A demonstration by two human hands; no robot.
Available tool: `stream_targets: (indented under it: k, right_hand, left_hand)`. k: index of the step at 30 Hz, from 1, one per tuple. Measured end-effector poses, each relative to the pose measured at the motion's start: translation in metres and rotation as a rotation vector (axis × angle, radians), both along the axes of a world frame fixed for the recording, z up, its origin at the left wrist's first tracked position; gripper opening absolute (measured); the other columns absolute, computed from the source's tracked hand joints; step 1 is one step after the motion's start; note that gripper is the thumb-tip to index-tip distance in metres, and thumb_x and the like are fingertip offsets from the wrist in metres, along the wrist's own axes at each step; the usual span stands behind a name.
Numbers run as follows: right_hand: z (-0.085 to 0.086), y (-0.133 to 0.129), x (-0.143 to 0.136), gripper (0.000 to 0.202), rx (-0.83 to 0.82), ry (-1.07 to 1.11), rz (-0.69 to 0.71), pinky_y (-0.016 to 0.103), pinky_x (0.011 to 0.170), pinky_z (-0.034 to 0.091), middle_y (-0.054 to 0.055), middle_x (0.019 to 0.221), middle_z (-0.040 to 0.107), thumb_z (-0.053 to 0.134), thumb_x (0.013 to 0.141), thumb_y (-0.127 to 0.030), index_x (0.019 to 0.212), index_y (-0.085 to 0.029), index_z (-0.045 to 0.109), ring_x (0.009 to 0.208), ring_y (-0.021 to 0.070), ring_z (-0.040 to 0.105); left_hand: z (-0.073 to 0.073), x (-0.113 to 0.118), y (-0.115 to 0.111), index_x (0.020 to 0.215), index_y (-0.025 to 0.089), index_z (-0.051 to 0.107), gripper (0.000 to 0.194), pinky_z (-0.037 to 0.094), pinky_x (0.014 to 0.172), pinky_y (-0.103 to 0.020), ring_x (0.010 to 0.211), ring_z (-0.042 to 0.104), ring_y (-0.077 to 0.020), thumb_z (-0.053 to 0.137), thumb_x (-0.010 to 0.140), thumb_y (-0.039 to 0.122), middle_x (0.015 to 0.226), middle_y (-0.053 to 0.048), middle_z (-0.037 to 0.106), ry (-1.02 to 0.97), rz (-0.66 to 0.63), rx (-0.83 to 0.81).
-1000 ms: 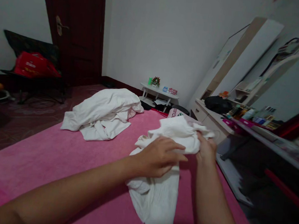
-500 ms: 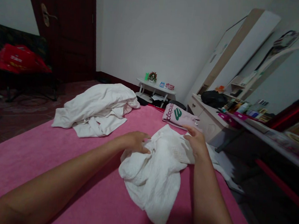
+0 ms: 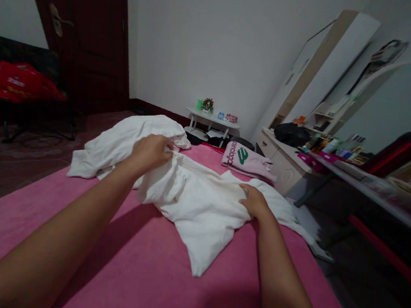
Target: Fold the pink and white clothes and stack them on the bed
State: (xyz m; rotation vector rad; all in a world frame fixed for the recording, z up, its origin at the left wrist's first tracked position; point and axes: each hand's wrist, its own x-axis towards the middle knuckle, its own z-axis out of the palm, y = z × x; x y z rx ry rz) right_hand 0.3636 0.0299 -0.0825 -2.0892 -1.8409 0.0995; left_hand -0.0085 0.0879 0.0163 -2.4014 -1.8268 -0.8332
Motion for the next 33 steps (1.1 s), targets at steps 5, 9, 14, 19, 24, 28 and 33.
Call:
stream_targets:
  k: [5, 9, 14, 19, 24, 28, 33]
  right_hand:
    - [0.001, 0.004, -0.004, 0.068, 0.100, -0.046, -0.052, 0.032, 0.106, 0.034, 0.011, 0.136, 0.053, 0.059, 0.067, -0.005, 0.134, -0.014, 0.050, 0.124, 0.0215, 0.048]
    - [0.002, 0.000, -0.009, 0.060, -0.049, -0.058, -0.120, 0.031, 0.088, 0.044, 0.009, 0.112, 0.066, 0.062, 0.071, -0.013, 0.130, -0.017, 0.054, 0.102, 0.0221, 0.060]
    - [0.003, -0.003, -0.009, 0.042, -0.094, -0.084, -0.141, 0.030, 0.083, 0.045, 0.010, 0.104, 0.068, 0.062, 0.074, -0.017, 0.115, -0.017, 0.065, 0.095, 0.0222, 0.062]
    - [0.001, -0.002, 0.001, 0.059, 0.009, -0.099, -0.204, 0.027, 0.088, 0.043, 0.011, 0.116, 0.061, 0.050, 0.068, -0.001, 0.123, -0.019, 0.061, 0.106, 0.0222, 0.059]
    - [-0.007, -0.004, 0.015, 0.063, 0.069, -0.102, -0.281, 0.031, 0.094, 0.041, 0.013, 0.134, 0.051, 0.053, 0.070, -0.007, 0.132, -0.018, 0.053, 0.119, 0.0255, 0.051]
    - [-0.013, -0.007, 0.021, 0.071, -0.008, -0.051, -0.326, 0.035, 0.090, 0.044, 0.015, 0.128, 0.057, 0.065, 0.071, -0.028, 0.139, -0.016, 0.045, 0.115, 0.0283, 0.054]
    - [0.005, -0.014, 0.026, 0.047, 0.033, 0.032, -0.266, 0.032, 0.075, 0.047, 0.010, 0.096, 0.070, 0.071, 0.065, -0.028, 0.110, -0.017, 0.068, 0.087, 0.0242, 0.064]
  left_hand:
    - [0.007, -0.018, -0.001, 0.097, 0.021, 0.072, 0.023, 0.045, 0.082, -0.041, 0.100, 0.056, -0.0304, 0.054, 0.081, 0.022, 0.100, -0.009, 0.062, -0.009, 0.213, 0.201]
    - [-0.013, -0.006, 0.009, 0.096, 0.022, 0.071, 0.021, 0.044, 0.089, -0.041, 0.106, 0.052, -0.0288, 0.056, 0.082, 0.024, 0.108, -0.010, 0.061, -0.009, 0.057, 0.242]
    - [-0.041, 0.028, 0.010, 0.101, 0.017, 0.069, 0.026, 0.041, 0.097, -0.037, 0.105, 0.057, -0.0234, 0.062, 0.080, 0.030, 0.110, -0.009, 0.065, -0.207, -0.363, 0.051]
    - [-0.038, 0.068, -0.054, 0.113, 0.021, 0.066, 0.045, 0.046, 0.090, -0.030, 0.101, 0.062, -0.0215, 0.069, 0.075, 0.046, 0.113, -0.007, 0.066, -0.166, -0.986, -0.294]
    - [-0.053, 0.095, -0.112, 0.108, 0.020, 0.067, 0.049, 0.051, 0.070, -0.034, 0.089, 0.063, -0.0280, 0.076, 0.065, 0.043, 0.102, -0.012, 0.065, 0.328, -1.041, -0.271]
    - [-0.078, 0.109, -0.113, 0.103, 0.019, 0.067, 0.039, 0.051, 0.064, -0.033, 0.081, 0.065, -0.0280, 0.069, 0.064, 0.021, 0.095, -0.013, 0.066, 0.438, -0.887, -0.231]
    - [-0.042, 0.081, -0.105, 0.102, 0.021, 0.071, 0.045, 0.049, 0.066, -0.028, 0.080, 0.066, -0.0243, 0.064, 0.059, 0.012, 0.092, -0.008, 0.071, 0.238, -0.948, -0.398]
